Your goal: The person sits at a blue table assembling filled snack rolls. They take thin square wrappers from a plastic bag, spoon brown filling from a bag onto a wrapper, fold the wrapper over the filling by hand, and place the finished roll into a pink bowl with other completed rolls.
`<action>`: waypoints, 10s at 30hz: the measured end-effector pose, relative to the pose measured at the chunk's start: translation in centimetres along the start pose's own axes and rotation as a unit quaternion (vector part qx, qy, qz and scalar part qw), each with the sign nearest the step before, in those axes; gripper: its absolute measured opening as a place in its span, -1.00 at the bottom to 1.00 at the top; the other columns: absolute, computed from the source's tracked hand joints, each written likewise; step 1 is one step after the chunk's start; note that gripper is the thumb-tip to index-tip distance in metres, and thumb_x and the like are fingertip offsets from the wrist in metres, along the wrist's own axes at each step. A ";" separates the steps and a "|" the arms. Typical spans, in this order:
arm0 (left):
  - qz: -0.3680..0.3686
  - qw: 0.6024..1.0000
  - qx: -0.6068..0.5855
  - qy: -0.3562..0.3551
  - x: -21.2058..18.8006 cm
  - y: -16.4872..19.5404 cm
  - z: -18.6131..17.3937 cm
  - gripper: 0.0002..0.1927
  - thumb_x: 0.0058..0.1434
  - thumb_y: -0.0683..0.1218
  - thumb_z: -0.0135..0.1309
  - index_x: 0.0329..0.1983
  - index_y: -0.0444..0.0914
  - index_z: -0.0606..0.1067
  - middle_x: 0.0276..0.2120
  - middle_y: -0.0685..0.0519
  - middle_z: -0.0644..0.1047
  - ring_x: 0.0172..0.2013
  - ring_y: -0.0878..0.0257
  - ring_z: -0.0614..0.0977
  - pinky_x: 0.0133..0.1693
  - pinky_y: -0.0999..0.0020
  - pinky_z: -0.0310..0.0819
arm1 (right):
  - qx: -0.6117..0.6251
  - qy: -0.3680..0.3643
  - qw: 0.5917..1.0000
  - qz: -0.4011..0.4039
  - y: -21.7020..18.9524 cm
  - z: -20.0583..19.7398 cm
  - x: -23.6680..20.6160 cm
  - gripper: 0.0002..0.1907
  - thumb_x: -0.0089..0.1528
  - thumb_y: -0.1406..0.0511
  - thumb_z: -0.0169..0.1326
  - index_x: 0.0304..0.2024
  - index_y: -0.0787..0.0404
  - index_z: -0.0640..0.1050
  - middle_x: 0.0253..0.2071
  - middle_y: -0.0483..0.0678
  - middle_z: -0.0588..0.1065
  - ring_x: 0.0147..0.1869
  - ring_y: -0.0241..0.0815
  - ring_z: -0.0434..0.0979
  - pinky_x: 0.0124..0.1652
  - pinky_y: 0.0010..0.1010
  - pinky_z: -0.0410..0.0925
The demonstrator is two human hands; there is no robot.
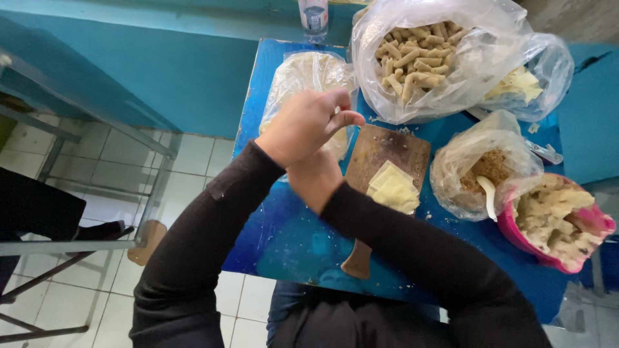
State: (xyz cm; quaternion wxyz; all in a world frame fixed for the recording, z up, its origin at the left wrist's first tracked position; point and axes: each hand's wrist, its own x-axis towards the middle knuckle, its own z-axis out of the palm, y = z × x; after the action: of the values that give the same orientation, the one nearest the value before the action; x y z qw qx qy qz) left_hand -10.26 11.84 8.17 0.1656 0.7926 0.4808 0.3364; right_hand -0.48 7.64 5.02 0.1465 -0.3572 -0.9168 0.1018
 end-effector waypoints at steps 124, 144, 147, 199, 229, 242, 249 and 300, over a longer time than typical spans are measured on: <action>-0.306 0.629 -0.704 -0.124 -11.5 2.2 17.1 -0.36 0.49 0.24 -0.32 0.32 -0.33 0.34 0.16 -0.02 0.51 0.18 0.24 0.55 0.30 0.27 0.33 | 0.208 0.184 0.960 0.045 9.4 -3.8 -16.1 -0.82 0.16 0.39 0.22 -0.18 0.27 0.59 -0.16 0.03 0.58 -0.04 0.05 0.57 -0.04 -0.26 0.41; -0.252 0.729 -0.627 -0.110 -12.0 1.7 17.5 -0.65 0.52 -0.09 -0.16 0.23 -0.38 0.43 0.04 0.06 0.54 0.04 0.38 0.52 0.09 0.43 0.42 | 0.443 0.057 0.877 0.177 13.1 -1.8 -17.4 -0.91 0.21 0.41 0.24 -0.23 0.28 0.69 -0.16 -0.04 0.60 -0.04 -0.24 0.59 -0.01 -0.44 0.41; -0.235 0.717 -0.643 -0.131 -11.8 2.2 16.9 -0.59 0.45 -0.11 -0.14 0.36 -0.22 0.28 0.10 0.11 0.50 0.10 0.41 0.50 0.15 0.43 0.40 | 0.390 0.076 0.903 0.162 12.6 -1.9 -17.4 -0.88 0.17 0.40 0.26 -0.24 0.26 0.69 -0.15 -0.07 0.58 -0.04 -0.26 0.59 -0.02 -0.46 0.41; -0.165 0.967 0.140 0.135 -13.9 1.3 4.1 -0.63 0.31 -0.19 0.12 0.18 -0.31 0.43 -0.06 -0.19 0.55 -0.12 -0.13 0.57 -0.12 0.08 0.47 | 0.104 0.131 0.986 -0.022 8.0 -4.1 -20.3 -0.51 0.12 0.18 0.32 0.05 0.18 0.50 0.06 0.06 0.54 0.11 0.02 0.52 0.06 -0.17 0.28; 0.113 0.978 0.164 -0.061 -11.6 7.2 9.8 -0.80 0.27 0.00 0.15 -0.25 -0.19 0.45 -0.31 0.06 0.42 -0.20 0.14 0.45 -0.20 0.25 0.33 | -0.390 -0.067 0.899 0.190 17.8 -10.7 -27.0 -0.39 -0.13 -0.31 0.24 -0.32 -0.07 0.68 0.27 -0.01 0.35 0.52 0.15 0.00 0.31 0.05 -0.05; -0.081 0.994 0.064 -0.028 -10.4 6.8 12.6 -0.82 0.20 -0.05 0.17 -0.35 -0.23 0.45 -0.36 -0.02 0.48 -0.26 -0.01 0.53 -0.25 0.11 0.42 | -0.114 0.105 0.973 0.174 17.8 -11.8 -28.1 -0.43 -0.12 0.00 0.40 -0.16 0.09 0.56 0.16 0.01 0.42 0.41 0.07 0.31 0.37 -0.17 0.18; -0.083 0.995 0.051 -0.018 -10.9 6.3 13.3 -0.85 0.22 -0.08 0.16 -0.33 -0.24 0.46 -0.35 -0.03 0.50 -0.23 -0.02 0.55 -0.20 0.12 0.45 | 0.243 0.001 0.963 0.113 13.0 -9.5 -24.7 -0.48 0.00 0.20 0.38 -0.04 0.15 0.50 -0.03 -0.03 0.55 0.10 -0.07 0.59 0.06 -0.30 0.39; -0.082 0.977 0.195 0.000 -12.4 6.2 14.5 -0.21 0.24 0.03 -0.07 0.48 -0.47 0.17 0.51 -0.30 0.06 0.54 -0.15 -0.09 0.35 -0.44 -0.58 | -0.210 0.028 0.969 -0.127 13.3 -3.6 -18.5 -0.31 0.22 0.37 -0.06 0.39 -0.24 0.44 0.55 -0.03 0.16 0.59 0.07 -0.02 0.40 -0.03 -0.19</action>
State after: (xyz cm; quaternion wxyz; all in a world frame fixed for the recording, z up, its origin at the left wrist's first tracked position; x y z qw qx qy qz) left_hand -0.02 -1.08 -3.27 0.0351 0.7676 0.6005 0.2213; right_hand 22.06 4.90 0.88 0.1059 -0.2633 -0.9510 -0.1229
